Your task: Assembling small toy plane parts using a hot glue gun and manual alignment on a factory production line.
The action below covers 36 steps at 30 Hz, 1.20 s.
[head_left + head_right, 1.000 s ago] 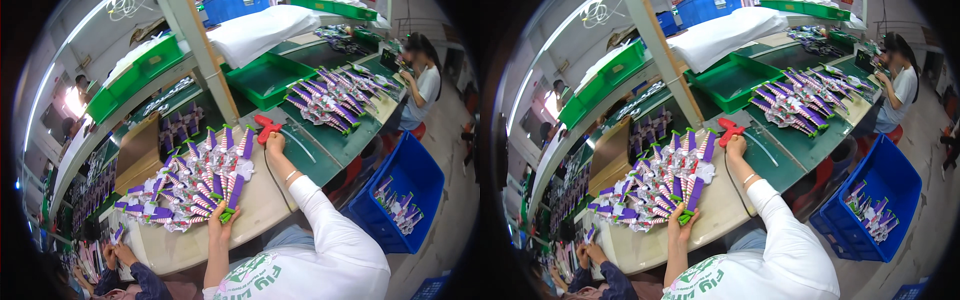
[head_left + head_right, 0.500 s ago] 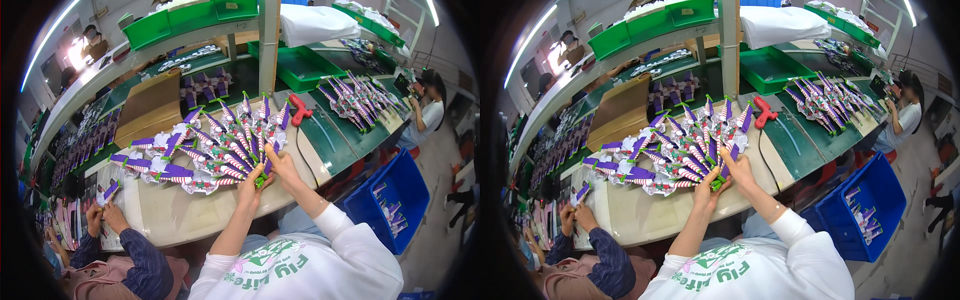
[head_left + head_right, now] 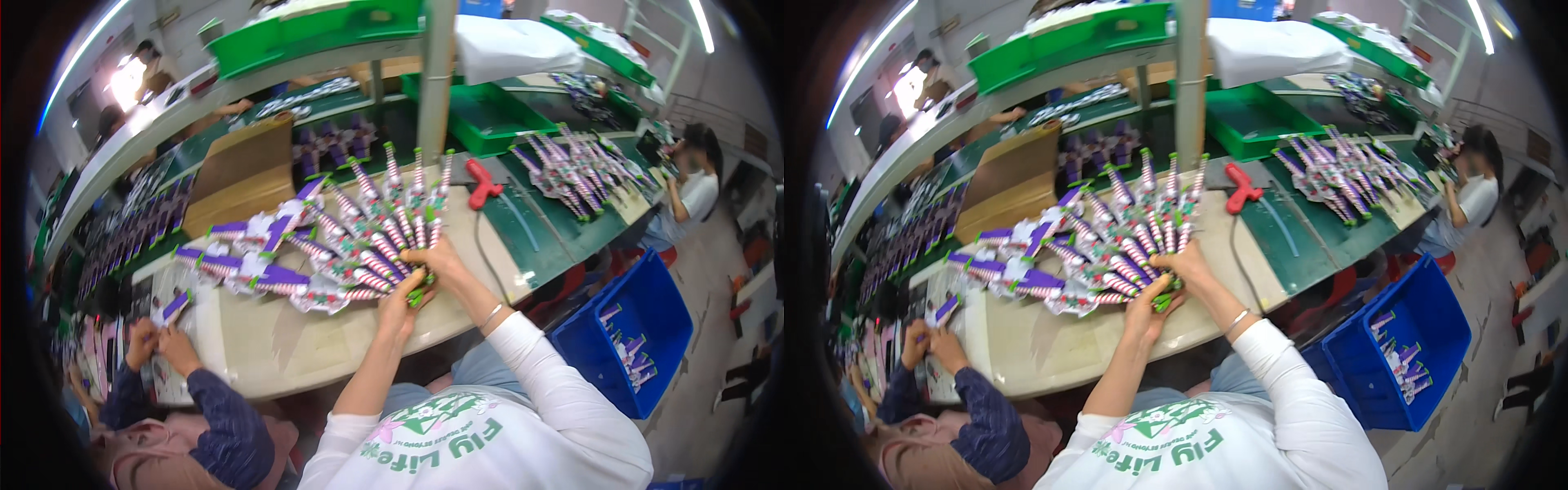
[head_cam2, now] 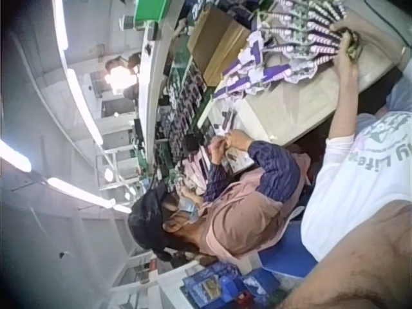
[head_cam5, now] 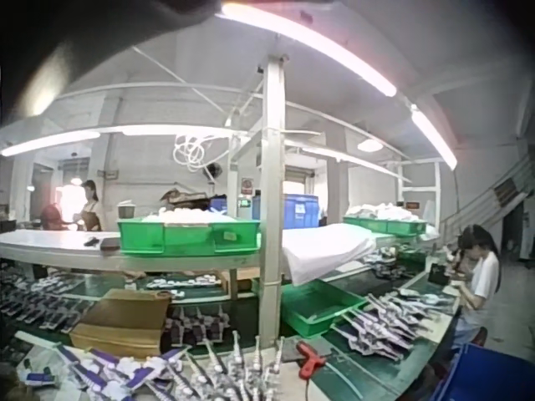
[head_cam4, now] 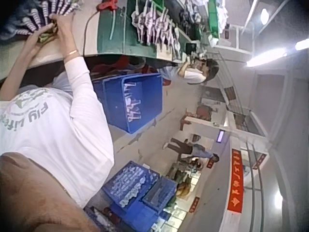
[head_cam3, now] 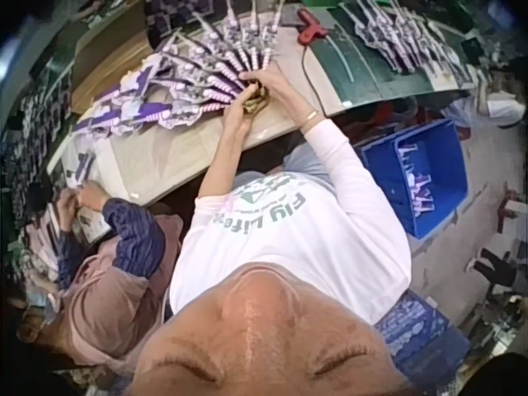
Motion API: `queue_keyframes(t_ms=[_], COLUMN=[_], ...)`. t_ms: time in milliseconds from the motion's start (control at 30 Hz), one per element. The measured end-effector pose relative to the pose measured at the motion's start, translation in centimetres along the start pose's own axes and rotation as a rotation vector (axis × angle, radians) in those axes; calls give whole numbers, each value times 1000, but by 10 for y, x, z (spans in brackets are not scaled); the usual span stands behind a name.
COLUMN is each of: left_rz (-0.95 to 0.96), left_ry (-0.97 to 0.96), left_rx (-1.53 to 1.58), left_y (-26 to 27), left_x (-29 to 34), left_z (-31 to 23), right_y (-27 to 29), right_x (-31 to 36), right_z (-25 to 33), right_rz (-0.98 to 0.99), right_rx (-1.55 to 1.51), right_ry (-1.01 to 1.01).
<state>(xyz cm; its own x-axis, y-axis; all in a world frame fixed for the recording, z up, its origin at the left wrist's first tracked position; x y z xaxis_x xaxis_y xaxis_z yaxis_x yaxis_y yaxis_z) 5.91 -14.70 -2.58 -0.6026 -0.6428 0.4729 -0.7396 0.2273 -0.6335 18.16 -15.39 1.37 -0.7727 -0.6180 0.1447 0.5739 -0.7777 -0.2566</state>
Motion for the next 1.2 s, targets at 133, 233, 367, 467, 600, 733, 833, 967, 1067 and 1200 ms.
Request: queue_keyframes(t_ms=[133, 233, 367, 467, 600, 733, 833, 967, 1067, 1200], left_rz=[-14, -71, -121, -134, -82, 65, 156, 271, 322, 472], left_ry=[21, -25, -122, -169, -206, -207, -141, -38, 7, 78], left_rx=[47, -45, -212, -247, -385, -429, -481, -511, -529, -531], left_y=[12, 7, -2, -4, -45, -103, -143, -202, -239, -317], left_x=[5, 10, 15, 26, 48, 50, 46, 40, 33, 21], left_z=[-10, -14, -7, -11, 2, 27, 59, 104, 131, 174], right_y=[-10, -8, 10, 11, 51, 108, 163, 230, 269, 340], right_x=[14, 17, 16, 37, 43, 46, 41, 42, 44, 22], right_z=[-2, 0, 4, 21, 28, 75, 102, 133, 158, 191], right_rz=[36, 146, 218, 281, 276, 214, 51, -55, -129, -224], right_rx=[14, -66, -132, -208, -327, -312, -240, -255, -266, -280], right_ry=[40, -41, -93, -110, -83, 64, 273, 241, 267, 339])
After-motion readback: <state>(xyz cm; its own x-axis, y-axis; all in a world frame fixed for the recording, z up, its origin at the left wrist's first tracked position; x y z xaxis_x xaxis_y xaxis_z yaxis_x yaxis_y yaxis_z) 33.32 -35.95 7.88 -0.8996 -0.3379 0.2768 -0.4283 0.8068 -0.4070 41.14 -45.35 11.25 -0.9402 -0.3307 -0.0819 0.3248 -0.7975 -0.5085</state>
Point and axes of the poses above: each hand's wrist, its own x-axis away from the middle knuckle, its own y-axis out of the back of the hand, z = x × y, the point moved 7 cm from there along -x, towards the middle knuckle, and after that the axes turned 15 degrees about -z, right-handed, at the moved point
